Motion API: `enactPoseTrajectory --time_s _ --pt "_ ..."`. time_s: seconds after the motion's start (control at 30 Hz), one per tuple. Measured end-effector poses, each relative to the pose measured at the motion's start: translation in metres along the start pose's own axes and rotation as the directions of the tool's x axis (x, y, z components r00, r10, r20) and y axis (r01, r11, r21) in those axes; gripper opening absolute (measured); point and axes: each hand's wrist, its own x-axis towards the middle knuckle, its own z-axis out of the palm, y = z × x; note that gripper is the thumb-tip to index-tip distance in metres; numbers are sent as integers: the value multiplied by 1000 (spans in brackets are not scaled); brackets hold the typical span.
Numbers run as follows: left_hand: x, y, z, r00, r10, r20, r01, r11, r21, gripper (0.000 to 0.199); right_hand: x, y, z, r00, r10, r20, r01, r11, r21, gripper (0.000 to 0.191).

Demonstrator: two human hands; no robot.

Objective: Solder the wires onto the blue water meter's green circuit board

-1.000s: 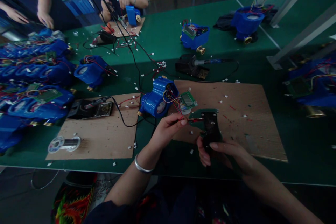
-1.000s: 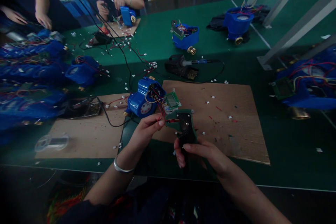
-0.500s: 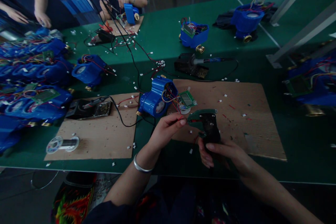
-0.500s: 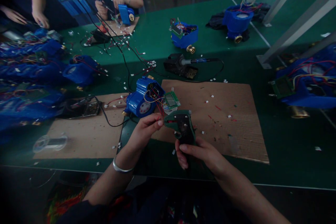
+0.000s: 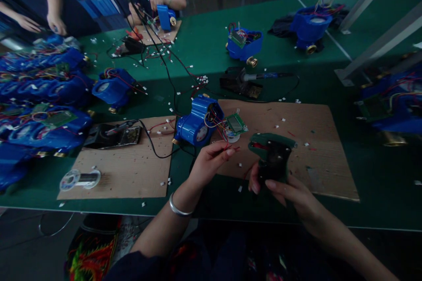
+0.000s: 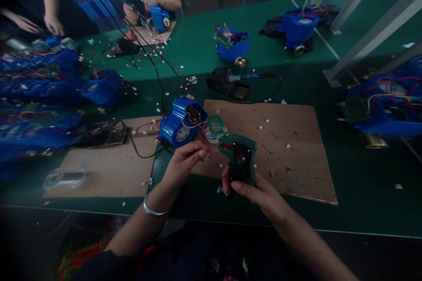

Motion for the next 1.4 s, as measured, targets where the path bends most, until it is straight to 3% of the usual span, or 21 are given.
enactPoseTrajectory --time_s 0.17,0.4,0.67,0.83,1.0,1.2,1.4 --pt "-2 4 2 994 79 80 -86 992 94 24 -6 5 -4 998 -6 -65 10 998 66 22" --pt "-4 0 7 998 25 55 -26 1000 15 31 -9 8 -5 996 -8 -83 15 997 82 23" --pt "-6 -3 8 998 40 40 -53 908 415 32 3 -7 1 994 45 -101 -43 999 26 32" --pt "-7 -8 8 993 70 90 -107 842 529 30 16 -20 8 998 13 -64 -15 999 -34 41" --pt "-9 -11 9 982 160 98 -185 747 639 27 23 -25 12 999 -9 42 15 988 -153 22" --pt "-10 -12 6 971 218 100 -228 703 674 26 22 -21 13 999 -22 27 27 977 -212 21" --pt "-11 -16 2 975 194 110 -217 716 663 27 7 -23 0 986 168 -23 -169 982 -87 29"
